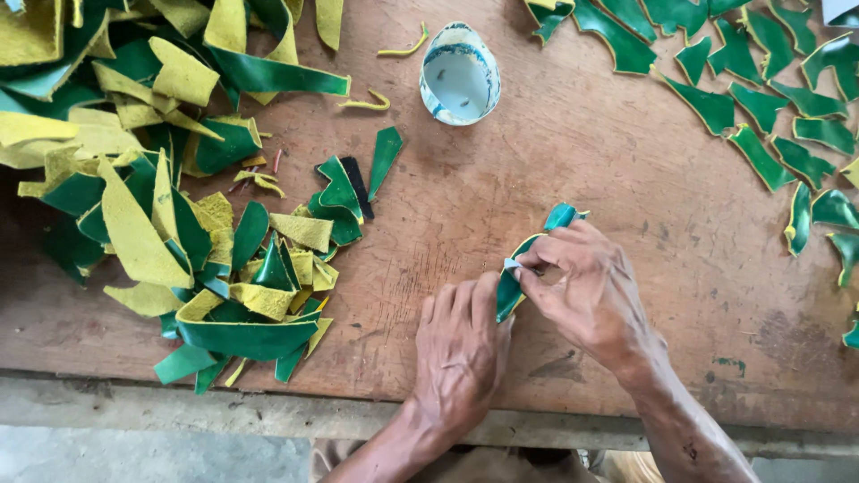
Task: The person repeatedly picks green and yellow leather pieces from a pile on a wooden table, applies a white substance from a small cup to the edges using a small applicator, and places the treated pieces aside. The process is repeated for multiple pieces throughout the clip.
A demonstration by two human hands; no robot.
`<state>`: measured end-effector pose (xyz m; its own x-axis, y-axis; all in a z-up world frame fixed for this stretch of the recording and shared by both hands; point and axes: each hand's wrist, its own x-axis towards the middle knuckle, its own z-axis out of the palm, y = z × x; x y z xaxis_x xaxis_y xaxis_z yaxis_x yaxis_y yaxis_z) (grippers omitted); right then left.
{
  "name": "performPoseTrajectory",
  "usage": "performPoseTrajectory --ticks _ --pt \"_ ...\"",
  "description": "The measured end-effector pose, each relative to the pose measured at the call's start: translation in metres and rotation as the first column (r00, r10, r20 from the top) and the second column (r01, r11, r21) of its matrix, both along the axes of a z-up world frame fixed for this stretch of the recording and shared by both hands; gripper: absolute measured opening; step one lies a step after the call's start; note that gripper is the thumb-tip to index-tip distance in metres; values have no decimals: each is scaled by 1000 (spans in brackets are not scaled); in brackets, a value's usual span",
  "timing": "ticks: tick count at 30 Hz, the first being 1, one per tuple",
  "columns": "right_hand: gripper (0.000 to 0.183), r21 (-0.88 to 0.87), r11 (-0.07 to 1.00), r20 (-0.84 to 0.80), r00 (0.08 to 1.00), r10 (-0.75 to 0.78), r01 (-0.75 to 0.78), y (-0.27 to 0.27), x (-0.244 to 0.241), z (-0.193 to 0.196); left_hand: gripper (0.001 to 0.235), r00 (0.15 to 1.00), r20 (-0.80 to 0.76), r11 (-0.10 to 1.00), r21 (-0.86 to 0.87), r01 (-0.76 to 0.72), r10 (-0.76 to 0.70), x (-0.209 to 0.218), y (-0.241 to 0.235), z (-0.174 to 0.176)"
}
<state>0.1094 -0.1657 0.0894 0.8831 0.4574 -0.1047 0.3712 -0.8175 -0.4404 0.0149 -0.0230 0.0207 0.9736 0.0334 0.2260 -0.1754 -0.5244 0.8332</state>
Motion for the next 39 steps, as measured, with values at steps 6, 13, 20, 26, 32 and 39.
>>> performPoseTrajectory --ticks 6,13,20,26,32,39 --pt "13 44 994 74 992 -103 100 -17 15 -1 45 996 -83 999 27 38 -35 7 1 1" --pt "15 39 974 -38 975 -220 221 -24 17 -3 63 999 43 997 -71 36 -33 21 -20 11" --pt "15 134 983 46 990 -133 125 -34 26 -10 49 999 46 996 -82 27 -24 31 -32 8" --pt "11 77 981 118 976 -186 177 -38 38 -16 39 998 -17 996 -72 52 -53 45 -40 10" --pt "13 36 959 186 941 -281 279 -52 58 -17 33 999 16 992 -118 37 -35 47 -39 11" --pt "13 7 933 235 906 -352 361 -82 51 17 33 984 -152 995 -37 94 -99 24 -8 21"
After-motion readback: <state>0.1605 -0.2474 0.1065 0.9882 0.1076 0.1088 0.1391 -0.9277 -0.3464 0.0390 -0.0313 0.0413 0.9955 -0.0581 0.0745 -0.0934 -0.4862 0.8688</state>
